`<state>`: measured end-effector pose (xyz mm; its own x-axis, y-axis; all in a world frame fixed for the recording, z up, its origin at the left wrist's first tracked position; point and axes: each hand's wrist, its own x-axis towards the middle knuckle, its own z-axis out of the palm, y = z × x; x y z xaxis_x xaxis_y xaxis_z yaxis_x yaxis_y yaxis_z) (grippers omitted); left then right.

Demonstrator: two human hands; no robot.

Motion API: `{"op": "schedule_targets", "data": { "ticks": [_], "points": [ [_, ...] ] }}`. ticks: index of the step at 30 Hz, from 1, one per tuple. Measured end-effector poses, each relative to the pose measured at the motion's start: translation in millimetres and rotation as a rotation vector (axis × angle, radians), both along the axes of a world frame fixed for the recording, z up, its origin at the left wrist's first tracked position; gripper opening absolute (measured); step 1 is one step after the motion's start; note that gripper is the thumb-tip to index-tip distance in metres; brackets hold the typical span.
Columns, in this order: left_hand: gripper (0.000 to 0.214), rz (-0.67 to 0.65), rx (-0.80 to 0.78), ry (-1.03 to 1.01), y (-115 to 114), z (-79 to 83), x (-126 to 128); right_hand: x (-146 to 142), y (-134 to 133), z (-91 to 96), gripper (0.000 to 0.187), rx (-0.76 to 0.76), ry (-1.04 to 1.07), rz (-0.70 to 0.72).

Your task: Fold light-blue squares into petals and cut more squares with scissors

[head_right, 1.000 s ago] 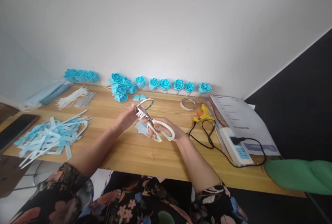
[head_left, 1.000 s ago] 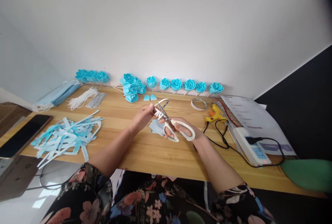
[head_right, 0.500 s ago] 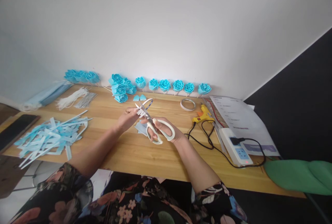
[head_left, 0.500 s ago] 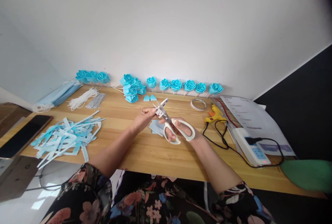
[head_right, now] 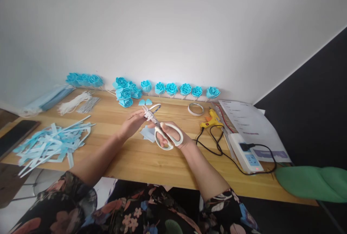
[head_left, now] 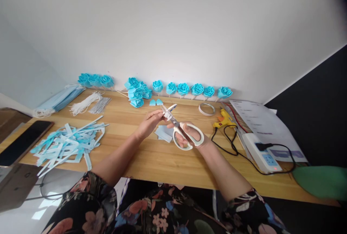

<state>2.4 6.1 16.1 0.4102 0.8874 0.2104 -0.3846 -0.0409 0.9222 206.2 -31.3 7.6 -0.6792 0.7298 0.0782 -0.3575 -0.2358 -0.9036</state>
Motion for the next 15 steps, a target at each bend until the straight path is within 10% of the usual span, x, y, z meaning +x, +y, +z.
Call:
{"op": "schedule_targets", "data": {
  "ticks": [15],
  "points": [
    [0.039,0.073,0.082,0.176,2.3,-2.2,-5.3,-2.3,-6.5,8.2,0.049,0.066,-0.101,-0.089]
  ]
}}
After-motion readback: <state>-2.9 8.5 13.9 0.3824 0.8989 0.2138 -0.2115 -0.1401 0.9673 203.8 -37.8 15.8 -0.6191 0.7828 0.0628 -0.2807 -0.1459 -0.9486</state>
